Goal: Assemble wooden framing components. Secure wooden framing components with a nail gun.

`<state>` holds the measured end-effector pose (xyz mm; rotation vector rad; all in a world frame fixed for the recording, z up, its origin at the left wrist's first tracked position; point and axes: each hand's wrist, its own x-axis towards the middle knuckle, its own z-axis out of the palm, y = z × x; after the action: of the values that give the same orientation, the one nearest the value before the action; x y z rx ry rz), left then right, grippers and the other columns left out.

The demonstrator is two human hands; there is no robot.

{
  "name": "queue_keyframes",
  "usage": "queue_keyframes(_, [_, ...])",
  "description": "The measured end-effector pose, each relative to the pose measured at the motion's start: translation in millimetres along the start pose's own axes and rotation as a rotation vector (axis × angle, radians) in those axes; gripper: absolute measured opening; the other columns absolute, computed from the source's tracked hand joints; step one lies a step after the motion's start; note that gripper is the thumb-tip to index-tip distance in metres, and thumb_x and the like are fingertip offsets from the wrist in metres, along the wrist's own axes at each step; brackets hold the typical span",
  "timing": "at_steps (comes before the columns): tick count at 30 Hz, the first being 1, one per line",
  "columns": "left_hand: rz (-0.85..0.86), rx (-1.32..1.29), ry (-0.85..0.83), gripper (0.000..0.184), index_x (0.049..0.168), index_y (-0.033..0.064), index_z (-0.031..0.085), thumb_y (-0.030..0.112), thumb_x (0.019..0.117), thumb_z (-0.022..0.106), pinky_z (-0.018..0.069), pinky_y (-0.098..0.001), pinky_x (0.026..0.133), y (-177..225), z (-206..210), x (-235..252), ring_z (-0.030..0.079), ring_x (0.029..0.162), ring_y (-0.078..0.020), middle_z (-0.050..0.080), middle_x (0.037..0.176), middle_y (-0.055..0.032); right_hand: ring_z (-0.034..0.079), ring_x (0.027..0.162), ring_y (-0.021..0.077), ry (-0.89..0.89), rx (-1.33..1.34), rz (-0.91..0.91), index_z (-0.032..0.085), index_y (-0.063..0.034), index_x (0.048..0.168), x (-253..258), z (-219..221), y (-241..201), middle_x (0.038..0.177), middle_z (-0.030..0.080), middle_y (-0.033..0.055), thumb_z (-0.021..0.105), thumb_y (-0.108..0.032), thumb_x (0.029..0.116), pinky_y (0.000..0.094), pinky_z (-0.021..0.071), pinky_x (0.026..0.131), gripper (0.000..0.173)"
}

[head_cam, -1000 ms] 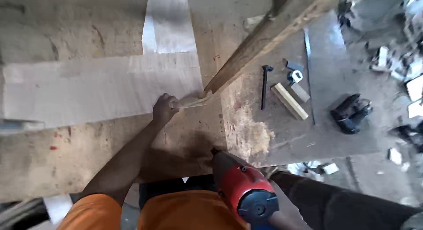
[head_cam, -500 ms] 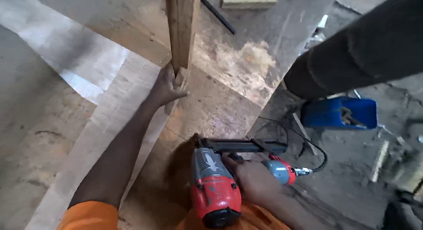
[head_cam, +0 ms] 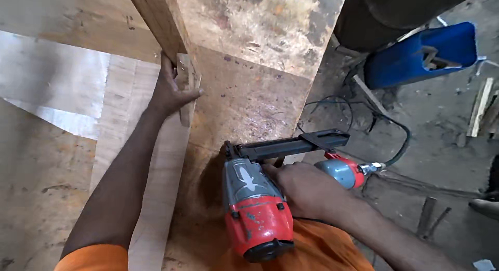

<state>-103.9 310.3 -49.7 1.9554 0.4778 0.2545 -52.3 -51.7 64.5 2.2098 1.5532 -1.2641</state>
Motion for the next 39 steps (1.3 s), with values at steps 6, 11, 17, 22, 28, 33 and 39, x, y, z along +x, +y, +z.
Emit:
queue_keyframes(6, [0.054,-0.037,-0.002,0.129,0.158,-0.0005,0.012,0.035,0.0632,0.092,0.0426,-0.0283,0.116,-6.7,0.9,0.9,0.046,0.141,-0.0139,0.041,0.155,-0.0159,0.064,0.067,0.0160,0.007,-0.026,-0.018,0.063,-0.0254,0.107,3.0,-2.5,2.3,0.070,0.062,-0.0068,0.083,-0.048,0.0665,0.0438,0.0536,0.068,0.051])
queue_keyframes(11, [0.051,-0.111,-0.005,0.130,0.159,-0.0001,0.010,0.030,0.0635,0.092,0.0465,-0.0273,0.113,-10.2,2.0,1.2,0.049,0.139,-0.0125,0.043,0.154,-0.0144,0.065,0.065,0.0139,-0.052,-0.025,-0.001,0.063,-0.0257,0.113,5.8,-15.3,3.0,0.069,0.061,-0.0075,0.082,-0.049,0.0687,0.0396,0.0532,0.057,0.054])
queue_keyframes(17, [0.151,-0.092,0.063,0.126,0.158,-0.0031,0.019,0.037,0.0634,0.091,0.0476,-0.0287,0.111,-22.2,4.7,2.5,0.052,0.135,-0.0147,0.047,0.151,-0.0166,0.065,0.064,0.0121,-0.105,-0.070,0.020,0.061,-0.0256,0.111,6.6,-16.6,-2.7,0.068,0.060,-0.0092,0.085,-0.044,0.0651,0.0387,0.0532,0.057,0.054])
queue_keyframes(22, [0.209,-0.152,0.089,0.123,0.159,-0.0012,0.022,0.035,0.0654,0.093,0.0519,-0.0319,0.109,-31.4,7.4,4.6,0.055,0.133,-0.0162,0.047,0.152,-0.0167,0.068,0.070,0.0184,0.009,-0.083,0.076,0.062,-0.0204,0.128,-2.1,-2.2,-24.1,0.077,0.066,-0.0037,0.087,-0.039,0.0615,0.0457,0.0562,0.060,0.074])
queue_keyframes(28, [0.240,-0.054,0.132,0.118,0.159,0.0041,0.030,0.044,0.0656,0.091,0.0517,-0.0356,0.108,-32.0,4.5,4.8,0.056,0.132,-0.0186,0.051,0.149,-0.0155,0.063,0.054,0.0185,0.411,-0.092,0.018,0.068,-0.0155,0.111,2.2,4.7,-77.7,0.065,0.060,-0.0031,0.068,-0.042,0.0679,0.0437,0.0503,0.045,0.051])
queue_keyframes(33, [0.263,-0.015,0.131,0.117,0.159,0.0060,0.032,0.046,0.0657,0.090,0.0453,-0.0368,0.115,-31.5,0.6,3.9,0.052,0.136,-0.0188,0.052,0.149,-0.0118,0.071,0.099,0.0323,-0.107,0.037,0.284,0.062,-0.0089,0.133,35.0,-78.0,-148.9,0.104,0.073,0.0118,0.071,-0.028,0.0907,0.0510,0.0538,0.085,0.048])
queue_keyframes(39, [0.235,0.009,0.088,0.116,0.160,0.0112,0.031,0.048,0.0674,0.090,0.0485,-0.0399,0.111,-30.1,-4.2,3.1,0.054,0.134,-0.0205,0.053,0.147,-0.0105,0.067,0.061,0.0202,0.475,-0.088,0.015,0.070,-0.0092,0.115,57.8,-20.5,-126.3,0.071,0.067,0.0012,0.061,-0.045,0.0764,0.0438,0.0514,0.049,0.053])
